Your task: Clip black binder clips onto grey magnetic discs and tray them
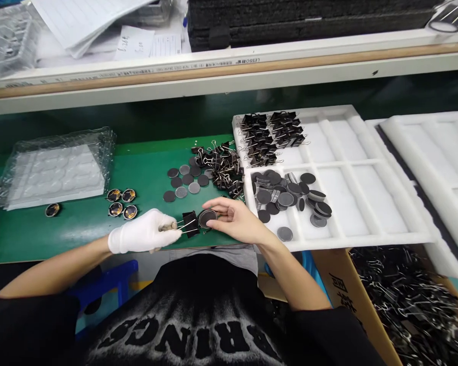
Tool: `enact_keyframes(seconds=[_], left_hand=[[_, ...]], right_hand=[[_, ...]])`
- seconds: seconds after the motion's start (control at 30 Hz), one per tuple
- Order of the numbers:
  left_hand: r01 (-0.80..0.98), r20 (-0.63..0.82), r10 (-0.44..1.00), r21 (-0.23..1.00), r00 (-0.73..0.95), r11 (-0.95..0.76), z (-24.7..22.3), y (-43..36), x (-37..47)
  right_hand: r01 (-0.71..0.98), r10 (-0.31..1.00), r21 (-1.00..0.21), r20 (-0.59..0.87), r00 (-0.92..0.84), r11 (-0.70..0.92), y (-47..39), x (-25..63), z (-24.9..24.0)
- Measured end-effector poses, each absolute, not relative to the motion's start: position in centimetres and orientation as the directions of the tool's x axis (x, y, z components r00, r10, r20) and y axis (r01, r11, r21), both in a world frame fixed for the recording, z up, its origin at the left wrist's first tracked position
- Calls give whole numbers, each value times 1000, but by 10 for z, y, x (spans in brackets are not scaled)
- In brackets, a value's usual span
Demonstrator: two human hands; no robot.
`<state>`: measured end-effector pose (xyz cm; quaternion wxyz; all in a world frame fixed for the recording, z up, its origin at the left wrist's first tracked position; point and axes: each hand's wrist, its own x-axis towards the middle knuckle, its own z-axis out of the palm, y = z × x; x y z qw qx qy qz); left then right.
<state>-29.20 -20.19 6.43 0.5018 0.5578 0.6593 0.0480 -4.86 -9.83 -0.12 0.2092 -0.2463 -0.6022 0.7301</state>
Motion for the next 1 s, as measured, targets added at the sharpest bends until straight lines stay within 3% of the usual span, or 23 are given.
enact_keyframes(seconds=[0.13,0.4,0.8,1.0], left_hand=[[631,-658,743,631,125,452,63,-208,-286],[625,-621,759,675,195,393,57,-213,-284],[550,-689,698,666,195,504,48,-222,-279],[607,-717,677,614,162,505,57,-222,-277]], right_hand=[[45,552,-980,-146,-821,-192,-98,-50,-1],[126,525,-980,-190,-830,-156,-96,-47,-2],[118,491,-963,-226,-841,-241,-98,-48,-8],[155,435,-961,-244,-867,-230,-96,-48,-7]])
